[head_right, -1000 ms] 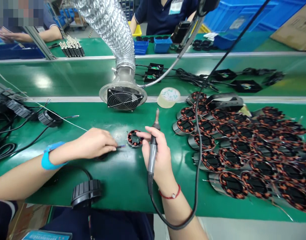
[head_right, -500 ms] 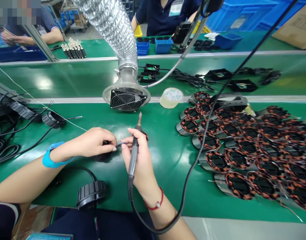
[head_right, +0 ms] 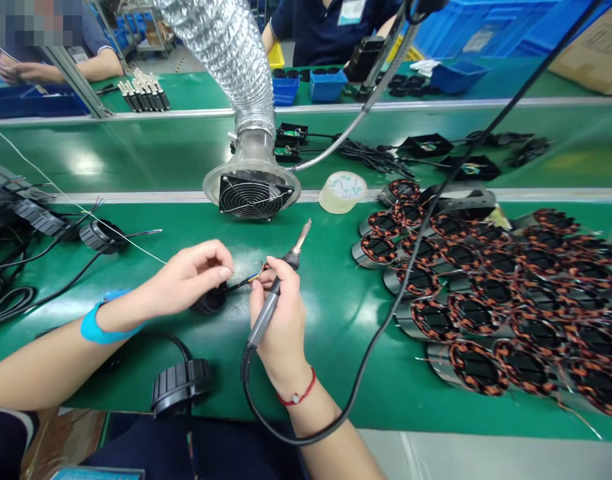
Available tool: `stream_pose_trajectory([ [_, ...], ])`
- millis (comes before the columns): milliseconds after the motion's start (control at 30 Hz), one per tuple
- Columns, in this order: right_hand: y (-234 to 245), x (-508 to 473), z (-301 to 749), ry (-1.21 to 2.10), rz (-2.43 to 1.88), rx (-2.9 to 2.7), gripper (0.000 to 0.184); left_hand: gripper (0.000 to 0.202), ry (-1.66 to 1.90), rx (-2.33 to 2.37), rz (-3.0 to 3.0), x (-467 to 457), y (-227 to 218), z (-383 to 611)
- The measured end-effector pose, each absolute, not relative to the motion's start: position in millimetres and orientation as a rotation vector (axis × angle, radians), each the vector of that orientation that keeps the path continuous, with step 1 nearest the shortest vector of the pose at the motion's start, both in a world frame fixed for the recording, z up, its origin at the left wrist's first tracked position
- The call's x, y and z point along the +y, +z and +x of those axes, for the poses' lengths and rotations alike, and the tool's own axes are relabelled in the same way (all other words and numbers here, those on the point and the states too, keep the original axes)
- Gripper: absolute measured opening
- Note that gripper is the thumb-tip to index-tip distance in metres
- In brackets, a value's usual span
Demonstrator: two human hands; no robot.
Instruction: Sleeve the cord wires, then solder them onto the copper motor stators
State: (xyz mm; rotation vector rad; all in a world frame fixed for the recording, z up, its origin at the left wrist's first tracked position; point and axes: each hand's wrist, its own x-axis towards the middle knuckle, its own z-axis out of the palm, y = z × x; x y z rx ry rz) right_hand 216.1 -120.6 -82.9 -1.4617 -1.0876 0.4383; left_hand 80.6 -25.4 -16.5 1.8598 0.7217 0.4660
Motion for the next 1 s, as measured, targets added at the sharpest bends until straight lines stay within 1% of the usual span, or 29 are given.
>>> stream_pose_trajectory([
  [67, -81, -121, 216, 0.387, -1.424, -1.122, 0.037, 0.011, 0.421, 0.742, 2.074, -32, -16, 83],
  [133, -80, -121, 218, 0.382, -1.387, -1.148, 0.039, 0.014, 0.403, 0.734, 2.21, -35, -18, 85],
  [367, -84, -122, 222, 0.463, -1.281, -1.096, 0.044, 0.019, 0.397, 0.746, 2.464, -36, -28, 88],
  [600, -80, -122, 222, 0.445, -1.24, -1.103, 0.04, 0.024, 0.415, 0.69, 2.731, -45, -41, 91],
  [700, -77, -124, 221, 0.373, -1.255, -1.121, 0.038, 0.023, 0.39, 0.693, 2.644, -47, -40, 92],
  [867, -78, -124, 221, 0.297, -1.302, -1.153, 0.039, 0.017, 0.173, 0.827, 2.233, -41, -21, 93],
  [1000, -82, -121, 227, 0.243, -1.364, -1.121, 0.041, 0.021, 0.105, 0.861, 2.068, -29, -12, 98],
])
